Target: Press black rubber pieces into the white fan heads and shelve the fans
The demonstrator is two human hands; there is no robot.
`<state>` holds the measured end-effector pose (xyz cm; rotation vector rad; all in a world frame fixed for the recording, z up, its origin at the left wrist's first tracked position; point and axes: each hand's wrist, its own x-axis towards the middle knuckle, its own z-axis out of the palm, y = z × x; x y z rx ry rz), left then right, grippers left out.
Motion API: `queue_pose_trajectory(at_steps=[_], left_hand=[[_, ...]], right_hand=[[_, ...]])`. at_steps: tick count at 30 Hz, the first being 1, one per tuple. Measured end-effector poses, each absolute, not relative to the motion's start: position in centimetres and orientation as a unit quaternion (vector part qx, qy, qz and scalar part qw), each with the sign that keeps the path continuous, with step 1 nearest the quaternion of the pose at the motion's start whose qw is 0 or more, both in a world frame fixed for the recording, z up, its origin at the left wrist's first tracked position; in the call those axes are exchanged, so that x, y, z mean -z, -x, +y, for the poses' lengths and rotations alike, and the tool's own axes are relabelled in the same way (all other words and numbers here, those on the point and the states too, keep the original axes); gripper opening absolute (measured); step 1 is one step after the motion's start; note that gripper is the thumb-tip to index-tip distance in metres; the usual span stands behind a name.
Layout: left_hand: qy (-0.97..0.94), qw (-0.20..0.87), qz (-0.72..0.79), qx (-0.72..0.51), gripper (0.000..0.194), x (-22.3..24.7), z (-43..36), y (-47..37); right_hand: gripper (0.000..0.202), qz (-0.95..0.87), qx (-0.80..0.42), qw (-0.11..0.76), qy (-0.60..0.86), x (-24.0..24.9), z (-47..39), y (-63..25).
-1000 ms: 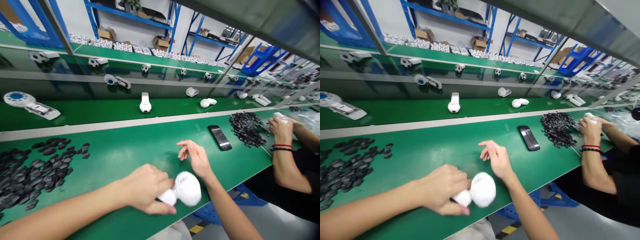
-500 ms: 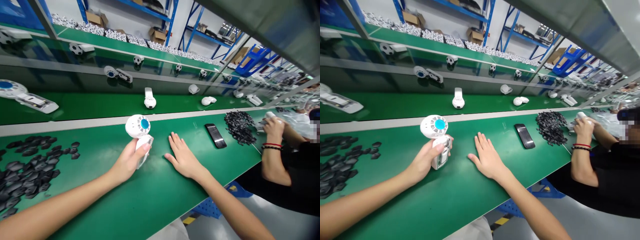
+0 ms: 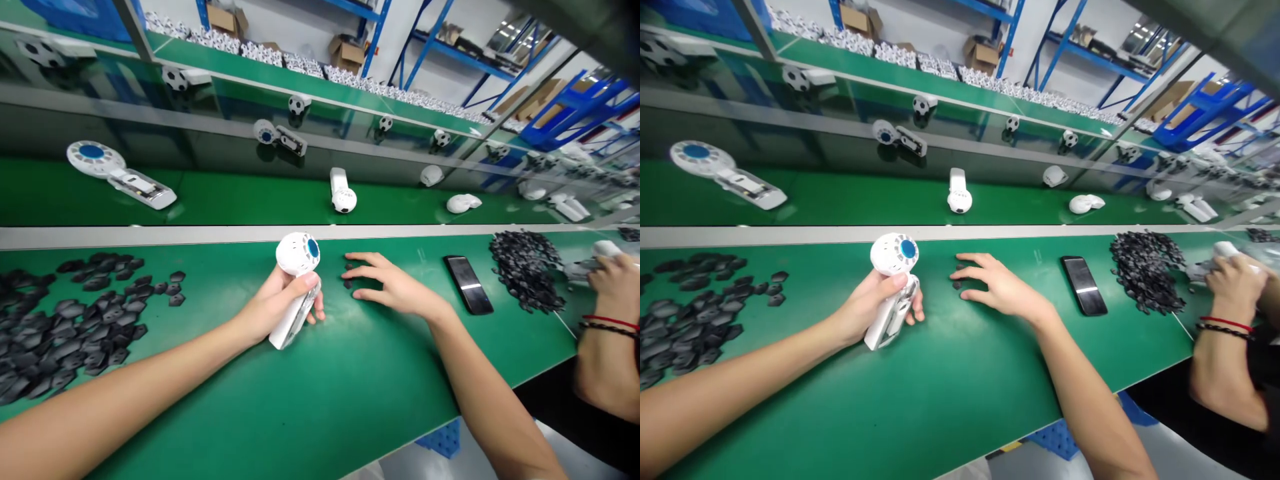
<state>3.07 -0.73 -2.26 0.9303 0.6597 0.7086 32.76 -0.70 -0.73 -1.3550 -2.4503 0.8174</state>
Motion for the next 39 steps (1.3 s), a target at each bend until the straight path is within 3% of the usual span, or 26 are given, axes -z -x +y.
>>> queue_pose_trajectory(at_steps=[3,8,15,21,27,34,39], left_hand=[[-0.422,0.786,0.313,-0.326,0.053,2.0,-0.6,-3.2],[-0.428,0.767,0.329,-0.347,0.055,1.6,-0.5,-3.2],[-0.446,0.746,0.347,-0.351,0.059,1.5,-0.4,-3.4],[-0.427,0.756,0.375,-0.325,0.051,1.9,-0.5,-3.5],[-0.658,0.537,0.449,-0.279,0.051,1.3,-0.7,-3.5],[-0.859,0.219,0.411,-0.212,0.048,0.0,-0.9,-3.7],[-0.866,0.197,0.377,-0.262,0.04,-0.8,-0.5,-3.0]], right_hand=[[0.024,-0.846,-0.25,0.142,0.449,1.4,-0.7,-32.4],[0.018,-0.841,-0.225,0.215,0.442,1.7,-0.5,-31.2],[0.028,-0.603,-0.518,0.333,0.507,1.3,-2.4,-28.6],[0.026,-0.532,-0.571,0.354,0.515,0.5,-3.5,-27.1],[0.019,-0.514,-0.556,0.399,0.517,0.3,-3.7,-26.5],[0.023,-0.537,-0.55,0.414,0.487,0.8,-3.6,-26.6],[0.022,-0.57,-0.545,0.4,0.467,0.8,-3.8,-26.2]])
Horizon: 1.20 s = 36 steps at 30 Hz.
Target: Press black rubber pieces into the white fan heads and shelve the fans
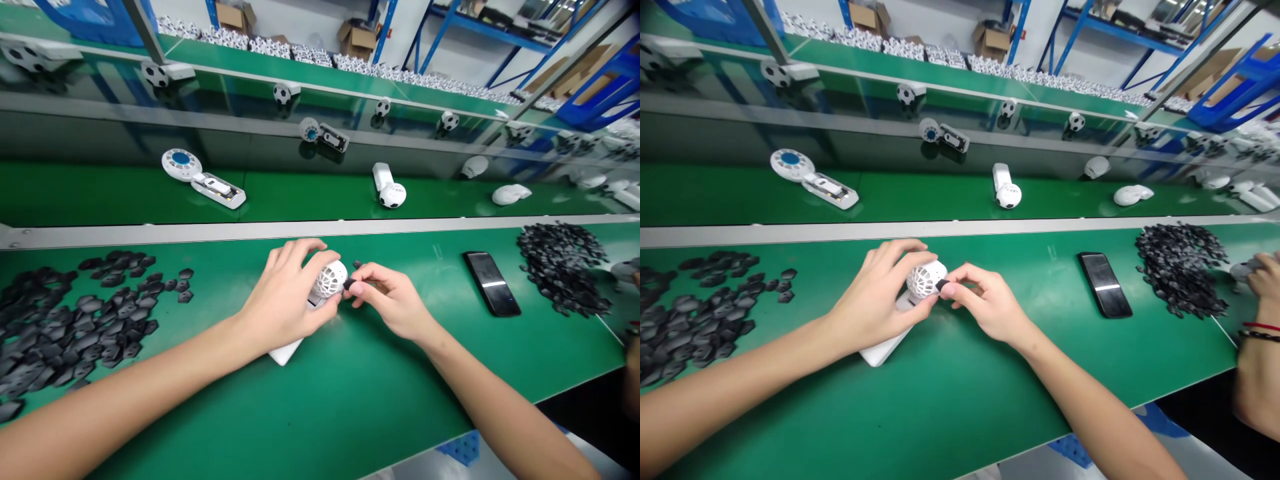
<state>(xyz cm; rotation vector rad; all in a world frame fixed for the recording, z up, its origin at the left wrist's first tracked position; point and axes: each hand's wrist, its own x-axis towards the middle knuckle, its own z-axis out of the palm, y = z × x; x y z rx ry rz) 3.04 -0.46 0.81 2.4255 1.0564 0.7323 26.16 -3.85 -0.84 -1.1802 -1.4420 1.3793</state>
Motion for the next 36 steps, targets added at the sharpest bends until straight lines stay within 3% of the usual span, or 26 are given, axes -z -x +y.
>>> queue_pose_trajectory(at_steps=[4,12,27,36], left_hand=[[-0.832,0.323,0.311,-0.326,0.012,-2.0,-0.2,-2.6],[-0.799,0.45,0.304,-0.259,0.013,-2.8,0.4,-2.3],[-0.803,0.486,0.258,-0.229,0.004,-3.0,0.5,-2.1],[-0.814,0.471,0.247,-0.234,0.005,-2.5,0.2,-2.2]], right_hand=[[0.017,-0.609,-0.537,0.39,0.435,0.7,-4.1,-26.3],[0.006,-0.681,-0.495,0.374,0.389,0.5,-4.4,-26.7],[0.002,-0.697,-0.501,0.336,0.388,0.1,-4.6,-26.6],[0.011,-0.706,-0.479,0.335,0.399,0.1,-4.8,-26.3]])
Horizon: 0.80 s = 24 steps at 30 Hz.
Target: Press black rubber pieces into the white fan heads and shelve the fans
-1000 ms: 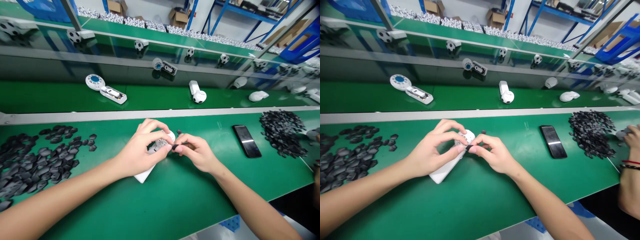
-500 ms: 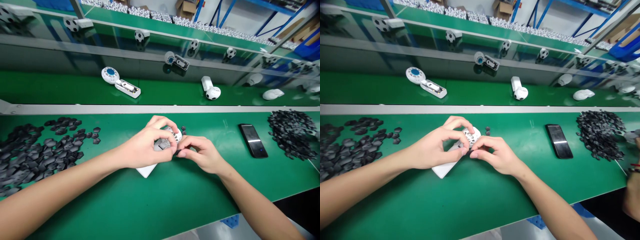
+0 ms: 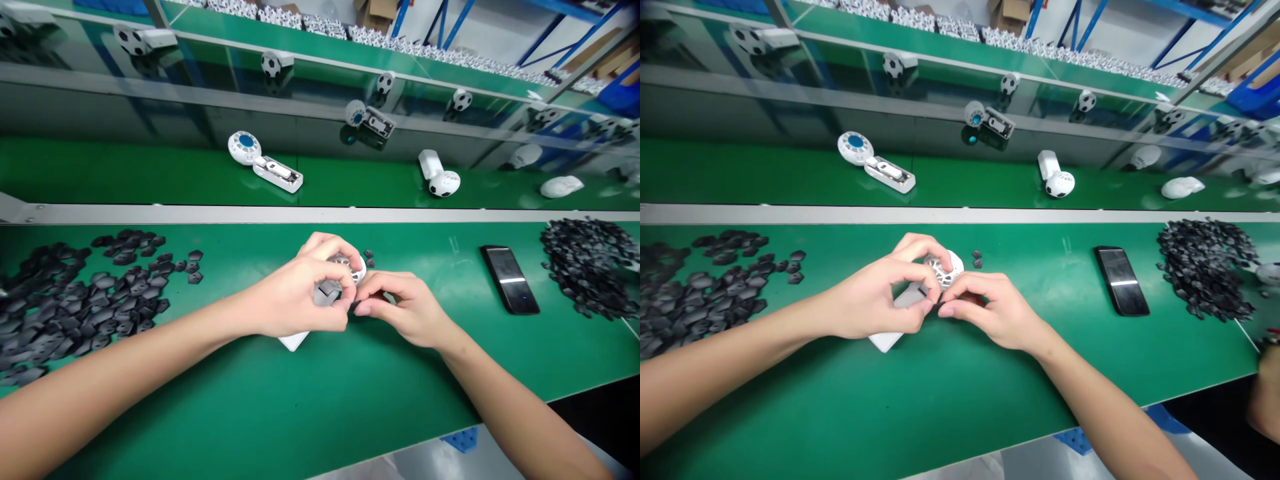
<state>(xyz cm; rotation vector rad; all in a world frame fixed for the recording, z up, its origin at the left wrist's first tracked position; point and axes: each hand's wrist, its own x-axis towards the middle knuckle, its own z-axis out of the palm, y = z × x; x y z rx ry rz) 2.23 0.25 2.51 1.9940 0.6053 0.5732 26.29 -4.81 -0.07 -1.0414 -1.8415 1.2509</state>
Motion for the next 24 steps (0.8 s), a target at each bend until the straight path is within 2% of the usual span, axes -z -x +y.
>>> queue_pose_trajectory(at_steps=[6,18,21,24], left_hand=[[-0.816,0.462,0.239,-0.253,0.009,-2.6,-0.2,-2.5],[-0.786,0.479,0.233,-0.314,0.014,-4.0,-1.7,-2.9],[-0.776,0.484,0.236,-0.329,0.01,-3.9,-1.6,-2.6],[-0.718,0.52,0.272,-0.374,0.019,-3.1,-0.2,-2.0]], right_hand=[[0.0,-0.711,-0.476,0.356,0.376,-0.2,-5.2,-26.1],[0.015,-0.684,-0.512,0.41,0.319,-0.3,-5.8,-25.8],[0.011,-0.671,-0.521,0.415,0.325,-0.4,-5.9,-25.9],[0.003,-0.654,-0.516,0.422,0.358,-0.6,-5.7,-26.1]])
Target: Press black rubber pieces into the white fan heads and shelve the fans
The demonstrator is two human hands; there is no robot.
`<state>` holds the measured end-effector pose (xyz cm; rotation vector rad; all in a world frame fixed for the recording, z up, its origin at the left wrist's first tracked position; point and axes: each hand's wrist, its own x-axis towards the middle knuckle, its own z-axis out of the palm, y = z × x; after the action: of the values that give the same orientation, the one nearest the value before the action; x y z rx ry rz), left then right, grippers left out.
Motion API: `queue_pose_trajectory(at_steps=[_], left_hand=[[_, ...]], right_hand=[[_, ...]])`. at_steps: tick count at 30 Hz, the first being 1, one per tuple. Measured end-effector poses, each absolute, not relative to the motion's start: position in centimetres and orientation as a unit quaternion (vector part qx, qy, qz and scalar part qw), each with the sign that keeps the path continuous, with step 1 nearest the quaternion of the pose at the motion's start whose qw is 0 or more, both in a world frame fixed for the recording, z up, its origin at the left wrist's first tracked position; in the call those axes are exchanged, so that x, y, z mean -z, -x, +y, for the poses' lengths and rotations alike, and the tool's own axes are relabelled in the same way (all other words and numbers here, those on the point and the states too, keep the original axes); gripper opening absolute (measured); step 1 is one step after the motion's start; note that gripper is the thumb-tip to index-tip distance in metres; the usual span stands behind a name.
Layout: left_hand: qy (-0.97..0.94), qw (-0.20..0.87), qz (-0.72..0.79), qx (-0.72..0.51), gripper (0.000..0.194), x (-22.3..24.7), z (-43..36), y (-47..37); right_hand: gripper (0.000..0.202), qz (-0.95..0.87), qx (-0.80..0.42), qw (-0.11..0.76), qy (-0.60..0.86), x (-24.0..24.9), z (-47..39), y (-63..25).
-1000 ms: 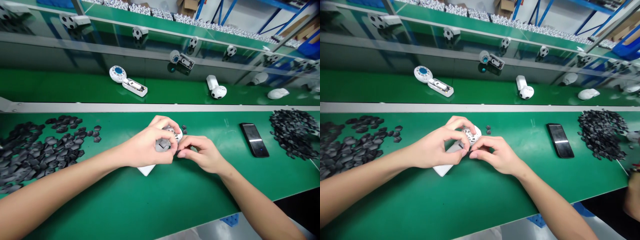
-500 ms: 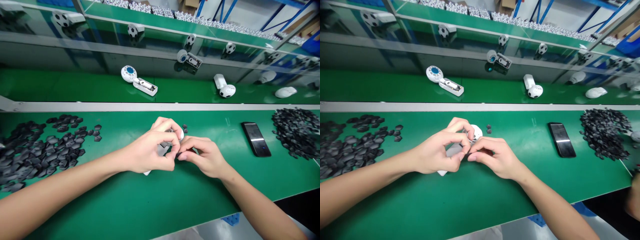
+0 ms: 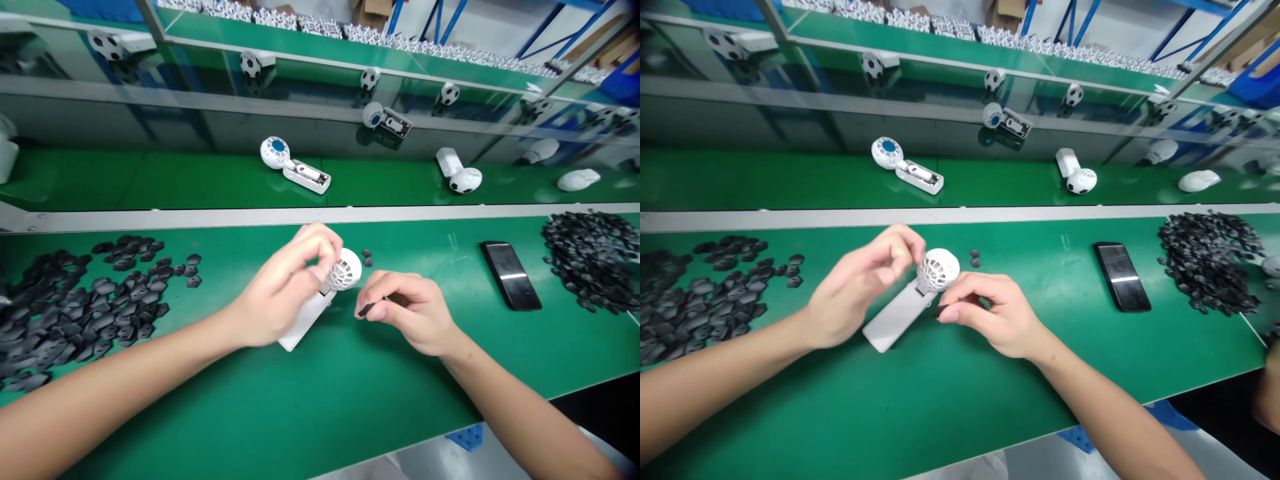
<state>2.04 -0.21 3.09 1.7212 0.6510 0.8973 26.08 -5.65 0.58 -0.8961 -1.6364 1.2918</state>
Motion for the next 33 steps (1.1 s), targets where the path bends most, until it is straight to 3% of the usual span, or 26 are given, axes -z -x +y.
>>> queue_pose_trajectory(at_steps=[2,5,8,11,14,16,18,26,33], left_hand=[[-0.691,0.503,0.327,-0.403,0.024,-2.4,1.1,-1.6],[-0.761,0.358,0.388,-0.376,0.033,-1.7,2.6,-1.2],[-0.829,0.227,0.379,-0.343,0.018,-1.2,2.6,-1.1],[-0.867,0.175,0.346,-0.314,0.011,-0.8,1.6,-1.4],[-0.878,0.162,0.355,-0.279,0.046,-0.1,0.6,-1.9],[-0.879,0.175,0.375,-0.235,0.08,0.4,0.2,-2.3],[-0.869,0.218,0.399,-0.195,0.089,0.7,0.1,-2.5],[-0.662,0.592,0.397,-0.23,0.06,0.9,0.8,-1.9],[-0.664,0.593,0.415,-0.184,0.058,0.5,-0.2,-2.9]], right_hand=[[0.007,-0.64,-0.499,0.431,0.394,-0.6,-5.3,-26.3],[0.018,-0.611,-0.476,0.449,0.445,-0.5,-4.6,-26.7],[0.023,-0.599,-0.483,0.425,0.477,-0.1,-3.8,-27.3],[0.026,-0.622,-0.489,0.388,0.474,0.3,-3.5,-27.7],[0.029,-0.649,-0.491,0.355,0.46,0.3,-3.5,-27.8],[0.029,-0.655,-0.503,0.339,0.451,0.3,-3.6,-27.8],[0.029,-0.653,-0.513,0.335,0.446,0.4,-3.6,-27.9],[0.031,-0.62,-0.505,0.33,0.501,0.9,-3.8,-27.4],[0.018,-0.669,-0.411,0.367,0.498,0.7,-4.7,-25.7]])
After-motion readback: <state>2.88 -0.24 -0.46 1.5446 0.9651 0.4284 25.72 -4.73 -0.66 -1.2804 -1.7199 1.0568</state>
